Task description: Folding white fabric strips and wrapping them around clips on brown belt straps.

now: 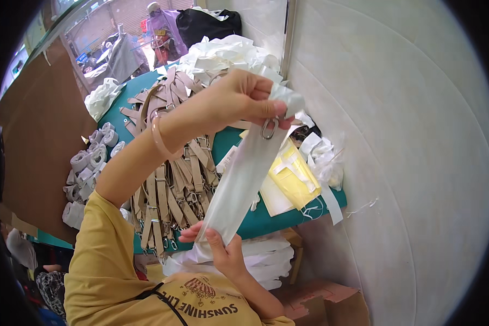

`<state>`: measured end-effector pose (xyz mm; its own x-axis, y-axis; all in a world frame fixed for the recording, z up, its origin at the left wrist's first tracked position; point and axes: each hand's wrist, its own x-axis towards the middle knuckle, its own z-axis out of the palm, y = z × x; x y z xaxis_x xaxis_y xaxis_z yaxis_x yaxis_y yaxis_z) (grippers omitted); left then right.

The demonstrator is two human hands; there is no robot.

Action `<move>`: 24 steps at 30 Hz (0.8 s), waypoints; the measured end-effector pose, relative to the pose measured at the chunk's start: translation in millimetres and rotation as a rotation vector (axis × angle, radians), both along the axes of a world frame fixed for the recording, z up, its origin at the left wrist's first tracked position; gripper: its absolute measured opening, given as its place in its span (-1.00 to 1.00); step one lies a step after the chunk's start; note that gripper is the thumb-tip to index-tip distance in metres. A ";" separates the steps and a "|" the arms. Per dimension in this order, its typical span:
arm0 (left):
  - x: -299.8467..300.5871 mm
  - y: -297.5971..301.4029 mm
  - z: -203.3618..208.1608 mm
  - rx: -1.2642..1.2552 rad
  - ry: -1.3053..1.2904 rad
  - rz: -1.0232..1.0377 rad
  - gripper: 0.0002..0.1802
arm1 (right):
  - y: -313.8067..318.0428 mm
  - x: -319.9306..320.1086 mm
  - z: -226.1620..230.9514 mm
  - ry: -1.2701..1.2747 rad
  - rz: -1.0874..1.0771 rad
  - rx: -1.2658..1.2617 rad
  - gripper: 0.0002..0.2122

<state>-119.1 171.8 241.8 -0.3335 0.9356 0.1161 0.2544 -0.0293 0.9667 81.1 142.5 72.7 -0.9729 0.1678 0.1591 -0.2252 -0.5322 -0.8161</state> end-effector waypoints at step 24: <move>45.3 -12.4 -85.1 0.404 0.754 -0.198 -0.76 | 79.8 42.4 77.5 0.553 -0.057 0.381 -0.48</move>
<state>-73.9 159.4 156.7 0.1296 0.8079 0.5749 0.7750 -0.4442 0.4495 123.5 222.3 150.3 -0.7224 0.0501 0.6897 -0.6833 -0.2053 -0.7007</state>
